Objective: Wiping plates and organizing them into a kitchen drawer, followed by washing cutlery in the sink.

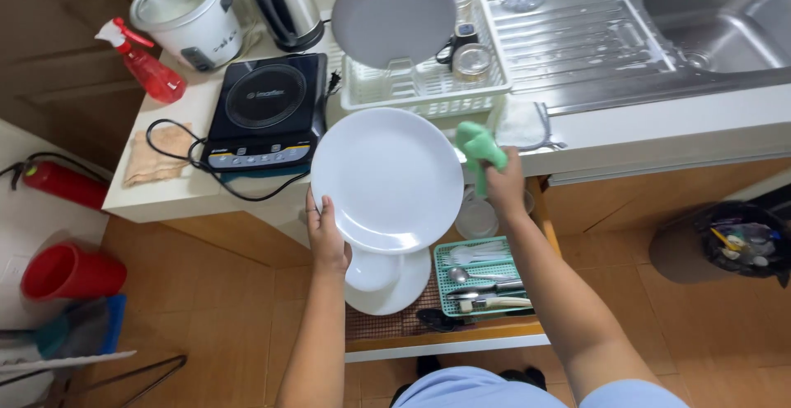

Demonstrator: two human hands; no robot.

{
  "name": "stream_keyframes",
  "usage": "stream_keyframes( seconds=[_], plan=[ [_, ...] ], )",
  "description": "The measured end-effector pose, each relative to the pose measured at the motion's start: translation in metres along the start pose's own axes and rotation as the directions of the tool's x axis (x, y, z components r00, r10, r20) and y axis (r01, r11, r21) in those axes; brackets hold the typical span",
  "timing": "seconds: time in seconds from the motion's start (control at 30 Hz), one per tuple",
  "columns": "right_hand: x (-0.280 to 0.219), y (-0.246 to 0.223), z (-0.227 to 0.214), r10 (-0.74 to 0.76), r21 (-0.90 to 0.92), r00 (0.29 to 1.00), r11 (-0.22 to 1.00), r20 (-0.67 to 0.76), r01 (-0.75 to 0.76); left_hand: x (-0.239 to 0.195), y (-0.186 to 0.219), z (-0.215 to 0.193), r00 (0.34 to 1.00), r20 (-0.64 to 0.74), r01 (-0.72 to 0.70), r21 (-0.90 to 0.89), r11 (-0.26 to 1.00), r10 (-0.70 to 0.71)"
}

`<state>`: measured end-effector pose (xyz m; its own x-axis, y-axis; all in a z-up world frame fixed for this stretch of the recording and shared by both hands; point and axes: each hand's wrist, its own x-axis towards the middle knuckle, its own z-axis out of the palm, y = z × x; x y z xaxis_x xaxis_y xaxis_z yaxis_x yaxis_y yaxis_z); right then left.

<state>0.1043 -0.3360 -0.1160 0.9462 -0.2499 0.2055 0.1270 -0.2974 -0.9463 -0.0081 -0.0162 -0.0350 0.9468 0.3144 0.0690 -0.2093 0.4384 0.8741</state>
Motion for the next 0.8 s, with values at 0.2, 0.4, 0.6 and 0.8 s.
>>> stream_keyframes(
  seconds=[0.2, 0.4, 0.6, 0.8],
  plan=[
    [-0.067, -0.071, -0.123, -0.121, 0.134, 0.982, 0.981, -0.143, 0.140, -0.032, -0.112, 0.068, 0.985, 0.044, 0.168, -0.080, 0.982, -0.165],
    [-0.130, -0.023, -0.191, -0.164, -0.498, 0.958, 0.826, 0.235, 0.264, -0.119, -0.216, 0.203, 0.895, 0.258, 0.382, -0.025, 0.924, -0.363],
    [-0.137, 0.030, -0.302, 0.014, -0.647, 0.966, 0.746, 0.257, 0.161, -0.203, -0.235, 0.309, 0.769, 0.491, 0.341, 0.228, 0.912, -0.410],
    [-0.115, 0.099, -0.387, 0.270, -0.719, 0.954, 0.636, -0.133, -0.281, -0.246, -0.290, 0.349, 0.676, 0.528, 0.447, 0.262, 0.855, -0.515]
  ],
)
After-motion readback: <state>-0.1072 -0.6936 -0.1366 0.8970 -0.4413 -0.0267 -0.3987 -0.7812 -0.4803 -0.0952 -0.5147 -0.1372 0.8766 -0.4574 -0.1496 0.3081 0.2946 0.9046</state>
